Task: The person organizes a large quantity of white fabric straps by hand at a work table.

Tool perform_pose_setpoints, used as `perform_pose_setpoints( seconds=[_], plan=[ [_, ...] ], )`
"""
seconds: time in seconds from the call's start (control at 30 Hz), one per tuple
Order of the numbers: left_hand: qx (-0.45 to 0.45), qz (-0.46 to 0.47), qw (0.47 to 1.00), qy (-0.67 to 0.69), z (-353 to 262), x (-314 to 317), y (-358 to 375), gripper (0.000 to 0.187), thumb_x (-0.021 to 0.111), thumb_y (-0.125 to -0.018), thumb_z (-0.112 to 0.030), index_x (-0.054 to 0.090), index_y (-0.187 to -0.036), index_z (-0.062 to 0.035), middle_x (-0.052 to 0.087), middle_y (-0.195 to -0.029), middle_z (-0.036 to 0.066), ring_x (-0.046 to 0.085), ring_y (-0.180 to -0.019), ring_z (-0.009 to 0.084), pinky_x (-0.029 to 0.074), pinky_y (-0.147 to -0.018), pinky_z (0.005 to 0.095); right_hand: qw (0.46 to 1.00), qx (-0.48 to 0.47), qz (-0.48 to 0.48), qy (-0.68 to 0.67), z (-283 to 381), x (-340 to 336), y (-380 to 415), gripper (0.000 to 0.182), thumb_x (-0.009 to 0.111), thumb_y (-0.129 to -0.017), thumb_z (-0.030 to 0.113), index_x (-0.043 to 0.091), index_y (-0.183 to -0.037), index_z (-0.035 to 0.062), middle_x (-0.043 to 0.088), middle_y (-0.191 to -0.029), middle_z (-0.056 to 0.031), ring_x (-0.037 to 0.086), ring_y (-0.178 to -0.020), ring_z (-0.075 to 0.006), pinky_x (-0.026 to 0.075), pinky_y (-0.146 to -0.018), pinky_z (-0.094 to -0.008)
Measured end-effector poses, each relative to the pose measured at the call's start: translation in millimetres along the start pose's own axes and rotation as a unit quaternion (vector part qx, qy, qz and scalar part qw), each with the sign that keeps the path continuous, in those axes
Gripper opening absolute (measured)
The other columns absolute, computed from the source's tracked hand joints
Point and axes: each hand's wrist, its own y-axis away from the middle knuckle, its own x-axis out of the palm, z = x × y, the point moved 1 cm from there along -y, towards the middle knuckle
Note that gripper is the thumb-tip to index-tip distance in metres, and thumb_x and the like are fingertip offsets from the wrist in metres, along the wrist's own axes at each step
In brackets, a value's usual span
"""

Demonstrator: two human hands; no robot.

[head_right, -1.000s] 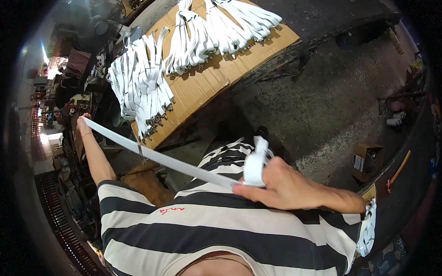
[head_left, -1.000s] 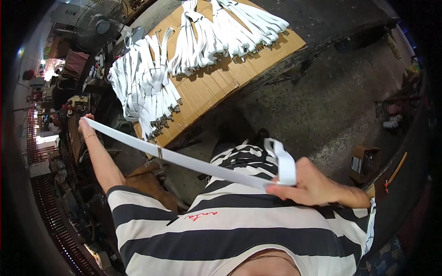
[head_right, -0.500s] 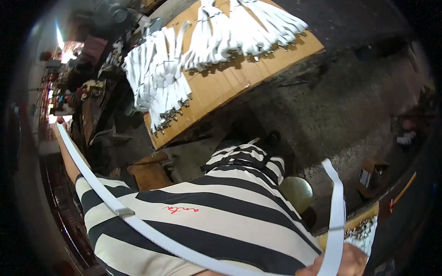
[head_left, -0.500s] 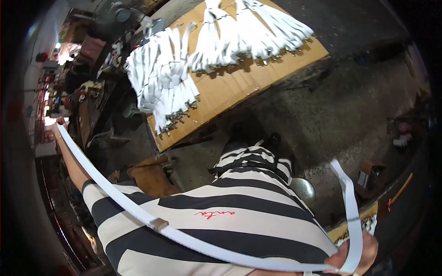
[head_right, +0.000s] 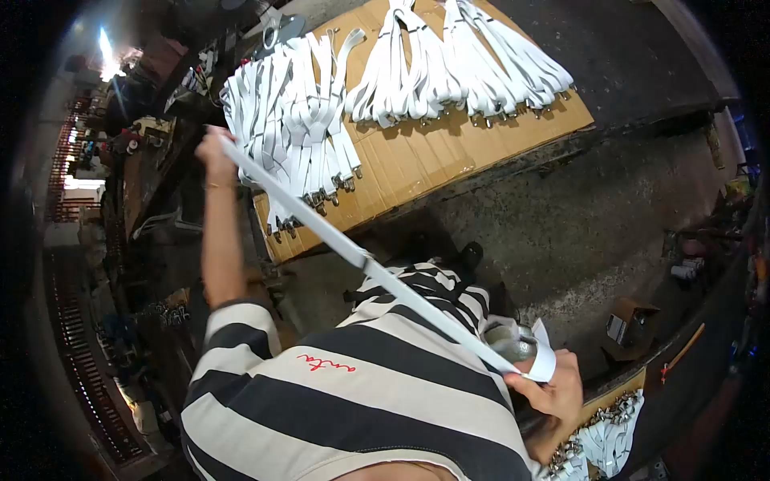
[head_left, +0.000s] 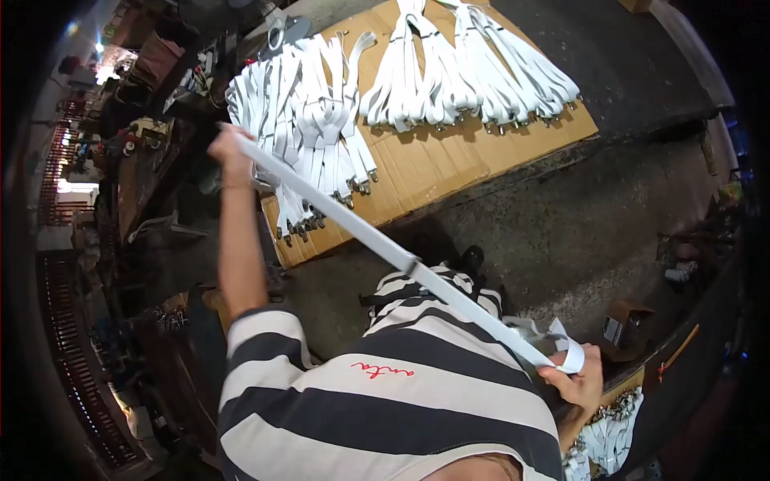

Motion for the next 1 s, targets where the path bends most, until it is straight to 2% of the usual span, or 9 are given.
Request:
perform_pose_setpoints(
  seconds=[0.17,0.3,0.47,0.5,0.57,0.7,0.8,0.9,1.0],
  plan=[
    [-0.224,0.130,0.962,0.087,71.3,22.1,227.8,0.026,0.045,-0.096,-0.026,0.051,-0.082,-0.0048,0.046,-0.062,0.001,0.044,-0.046,0.0125,0.040,-0.044,0.0300,0.916,0.234,-0.291,-0.149,-19.6,57.8,42.0,0.024,0.072,-0.077,0.019,0.060,-0.081,-0.0015,0.056,-0.052,-0.0049,0.051,-0.042,-0.0104,0.036,-0.038,-0.0216],
    [-0.396,0.240,0.885,0.043,165.0,-22.2,281.7,0.021,0.048,-0.095,-0.021,0.053,-0.083,-0.0044,0.049,-0.067,0.001,0.045,-0.054,0.0100,0.040,-0.051,0.0258,0.883,0.222,-0.309,-0.274,-31.7,66.1,33.6,0.038,0.050,-0.092,0.039,0.051,-0.091,0.0014,0.052,-0.055,-0.0043,0.045,-0.038,-0.0074,0.030,-0.033,-0.0191],
    [-0.444,0.378,0.788,-0.198,227.6,-54.0,297.8,0.030,0.059,-0.088,-0.021,0.053,-0.105,0.0029,0.062,-0.075,0.012,0.059,-0.063,0.0185,0.045,-0.054,0.0283,0.901,0.347,-0.206,-0.157,-34.0,99.5,9.1,0.026,0.047,-0.096,0.024,0.055,-0.086,0.0022,0.058,-0.063,-0.0025,0.050,-0.053,-0.0084,0.040,-0.051,-0.0226],
    [-0.451,0.381,0.782,-0.198,238.9,-59.7,301.2,0.030,0.059,-0.088,-0.021,0.053,-0.105,0.0029,0.062,-0.075,0.012,0.059,-0.063,0.0185,0.045,-0.054,0.0283,0.934,0.318,-0.157,0.038,-36.4,100.3,10.1,0.023,0.053,-0.092,0.021,0.059,-0.085,-0.0007,0.058,-0.062,-0.0057,0.052,-0.058,-0.0107,0.042,-0.055,-0.0283],
    [-0.052,0.565,0.734,-0.372,253.5,-61.0,303.9,0.041,0.063,-0.084,-0.022,0.052,-0.112,0.0056,0.062,-0.091,0.021,0.060,-0.082,0.0336,0.049,-0.073,0.0386,0.928,0.337,-0.123,0.101,-30.6,107.9,5.1,0.021,0.058,-0.088,0.019,0.061,-0.086,-0.0019,0.059,-0.064,-0.0127,0.052,-0.056,-0.0175,0.042,-0.056,-0.0323],
    [0.136,0.655,0.682,-0.297,169.3,5.0,345.6,0.043,0.054,-0.087,-0.031,0.057,-0.108,0.0070,0.057,-0.107,0.024,0.052,-0.103,0.0401,0.041,-0.091,0.0432,0.908,0.377,-0.094,0.155,-30.6,127.0,-4.6,0.019,0.059,-0.085,0.017,0.062,-0.087,-0.0013,0.061,-0.074,-0.0219,0.058,-0.068,-0.0375,0.044,-0.063,-0.0383],
    [-0.314,0.799,0.506,-0.082,167.8,45.5,409.4,0.069,0.036,-0.093,-0.056,0.062,-0.096,0.0079,0.066,-0.095,0.017,0.062,-0.090,0.0250,0.046,-0.084,0.0345,0.915,0.347,-0.115,0.169,-45.8,137.6,-10.7,0.022,0.056,-0.087,0.020,0.061,-0.094,0.0000,0.062,-0.079,-0.0221,0.061,-0.077,-0.0380,0.045,-0.066,-0.0398],
    [-0.587,0.736,0.334,0.044,138.3,59.5,454.3,0.072,0.037,-0.088,-0.064,0.060,-0.104,0.0020,0.062,-0.104,0.011,0.055,-0.105,0.0198,0.041,-0.092,0.0320,0.924,0.321,-0.188,0.088,-70.5,143.8,-7.4,0.027,0.052,-0.091,0.024,0.061,-0.095,-0.0009,0.066,-0.077,-0.0164,0.065,-0.074,-0.0283,0.047,-0.066,-0.0357],
    [-0.655,0.648,0.377,0.092,143.3,60.4,489.4,0.060,0.043,-0.090,-0.055,0.060,-0.106,0.0001,0.062,-0.109,0.010,0.052,-0.112,0.0205,0.037,-0.097,0.0387,0.902,0.377,-0.213,0.001,-84.0,135.6,7.2,0.030,0.047,-0.095,0.028,0.064,-0.099,0.0031,0.069,-0.085,-0.0131,0.067,-0.077,-0.0269,0.049,-0.067,-0.0316]
  ],
)
